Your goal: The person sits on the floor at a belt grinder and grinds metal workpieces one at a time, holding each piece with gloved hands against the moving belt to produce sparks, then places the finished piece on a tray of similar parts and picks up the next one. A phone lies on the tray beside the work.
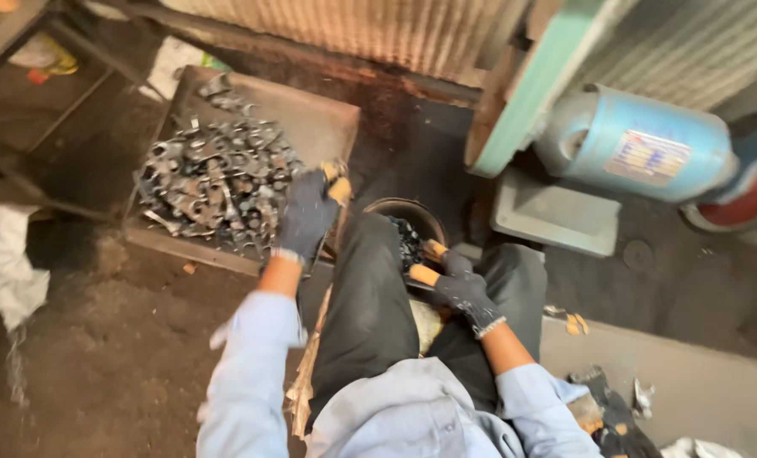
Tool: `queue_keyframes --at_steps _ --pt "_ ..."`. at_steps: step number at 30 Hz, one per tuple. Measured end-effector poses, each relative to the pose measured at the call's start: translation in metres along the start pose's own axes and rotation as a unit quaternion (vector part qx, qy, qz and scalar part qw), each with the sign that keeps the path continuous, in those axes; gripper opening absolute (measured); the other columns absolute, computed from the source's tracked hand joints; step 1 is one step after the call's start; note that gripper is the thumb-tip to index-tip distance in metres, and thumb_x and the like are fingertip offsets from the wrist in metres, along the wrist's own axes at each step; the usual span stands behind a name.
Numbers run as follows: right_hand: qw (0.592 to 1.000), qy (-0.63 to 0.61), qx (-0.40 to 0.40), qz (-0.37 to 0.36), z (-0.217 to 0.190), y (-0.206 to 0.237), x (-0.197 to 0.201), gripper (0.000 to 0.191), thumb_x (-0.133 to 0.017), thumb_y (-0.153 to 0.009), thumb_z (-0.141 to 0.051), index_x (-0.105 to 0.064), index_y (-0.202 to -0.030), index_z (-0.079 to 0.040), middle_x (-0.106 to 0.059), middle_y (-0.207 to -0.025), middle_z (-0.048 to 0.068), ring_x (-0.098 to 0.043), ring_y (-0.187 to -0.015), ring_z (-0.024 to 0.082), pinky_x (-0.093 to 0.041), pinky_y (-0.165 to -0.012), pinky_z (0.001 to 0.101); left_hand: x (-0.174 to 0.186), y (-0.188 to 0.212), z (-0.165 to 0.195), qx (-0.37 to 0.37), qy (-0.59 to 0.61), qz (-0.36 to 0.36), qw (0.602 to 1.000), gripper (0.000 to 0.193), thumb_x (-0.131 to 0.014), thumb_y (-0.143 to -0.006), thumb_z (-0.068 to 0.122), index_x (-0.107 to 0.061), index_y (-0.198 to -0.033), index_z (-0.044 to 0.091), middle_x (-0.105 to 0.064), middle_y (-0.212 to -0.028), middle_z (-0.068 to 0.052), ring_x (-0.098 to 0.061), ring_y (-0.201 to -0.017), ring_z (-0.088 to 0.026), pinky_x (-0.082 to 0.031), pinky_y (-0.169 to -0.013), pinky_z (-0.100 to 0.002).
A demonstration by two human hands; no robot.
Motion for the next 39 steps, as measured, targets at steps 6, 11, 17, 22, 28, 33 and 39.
queue_keyframes --at_steps 6,11,17,22,28,33,39 --pt "0.982 -0.183 -0.024 -0.043 0.014 0.006 0.001 0.073 -0.079 -0.089 -0.027 -0.049 -0.147 0.005 -0.07 -0.124 0.015 -0.065 -0.111 0.02 -0.052 -0.099 0.034 -0.103 0.067 0.101 0.059 0.295 -0.085 0.95 0.03 -0.074 -0.092 0.017 -0.071 -0.119 0.003 -0.075 -0.117 -0.01 -0.072 -0.112 -0.021 -0.056 -0.098 -0.033" --pt "0.918 -0.387 -0.069 -0.047 0.036 0.045 0.031 0.043 -0.076 -0.093 -0.018 -0.067 -0.126 0.007 -0.073 -0.116 0.011 -0.069 -0.103 0.016 -0.055 -0.091 0.032 -0.144 0.089 0.123 0.048 0.342 -0.16 0.925 0.047 -0.079 -0.091 0.019 -0.062 -0.13 -0.002 -0.071 -0.127 -0.013 -0.066 -0.121 -0.022 -0.05 -0.106 -0.034" --pt "0.847 -0.505 -0.139 -0.086 0.031 0.06 0.039 0.036 -0.073 -0.094 -0.022 -0.067 -0.117 0.004 -0.075 -0.105 0.009 -0.07 -0.096 0.019 -0.056 -0.086 0.0341 -0.19 0.112 0.146 0.102 0.36 -0.36 0.855 0.076 -0.089 -0.072 0.023 -0.058 -0.138 0.002 -0.07 -0.124 -0.012 -0.065 -0.11 -0.02 -0.054 -0.097 -0.035" --pt "0.964 -0.246 -0.061 -0.074 0.017 0.042 0.076 0.038 -0.071 -0.094 -0.02 -0.069 -0.123 0.004 -0.075 -0.109 0.01 -0.068 -0.099 0.016 -0.054 -0.088 0.0298 -0.171 0.072 0.175 -0.194 0.118 -0.162 0.96 0.081 -0.094 -0.061 0.029 -0.06 -0.13 0.003 -0.069 -0.115 -0.017 -0.066 -0.106 -0.032 -0.053 -0.091 -0.042" --pt "0.931 0.161 0.315 0.087 -0.027 -0.017 0.117 0.041 -0.072 -0.087 -0.008 -0.063 -0.127 -0.011 -0.071 -0.116 0.005 -0.068 -0.105 0.018 -0.053 -0.091 0.0295 -0.277 0.015 0.117 0.132 0.53 -0.366 0.753 0.038 -0.083 -0.088 0.017 -0.067 -0.117 -0.003 -0.071 -0.104 -0.012 -0.068 -0.092 -0.019 -0.057 -0.083 -0.036" --pt "0.984 0.007 0.111 0.139 0.036 -0.111 0.11 0.032 -0.068 -0.088 -0.007 -0.066 -0.12 -0.007 -0.067 -0.099 0.007 -0.066 -0.094 0.021 -0.055 -0.085 0.0358 -0.342 -0.012 0.085 0.312 0.712 -0.287 0.559 0.022 -0.057 -0.101 0.019 -0.068 -0.108 0.002 -0.074 -0.102 -0.007 -0.071 -0.092 -0.017 -0.059 -0.084 -0.032" --pt "0.97 -0.174 0.08 0.151 0.054 -0.093 0.108 0.043 -0.072 -0.088 -0.01 -0.061 -0.13 -0.006 -0.068 -0.113 0.009 -0.067 -0.1 0.022 -0.054 -0.089 0.0355 -0.347 -0.008 0.08 0.325 0.635 -0.357 0.603 0.024 -0.061 -0.1 0.021 -0.069 -0.109 0.001 -0.073 -0.101 -0.01 -0.07 -0.091 -0.02 -0.058 -0.082 -0.036"
Point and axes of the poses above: each hand's wrist, its own y-axis away from the middle knuckle, its own x-axis out of the back of the hand, z = x × y, the point moved 9 cm from there along -y, towards the middle knuckle
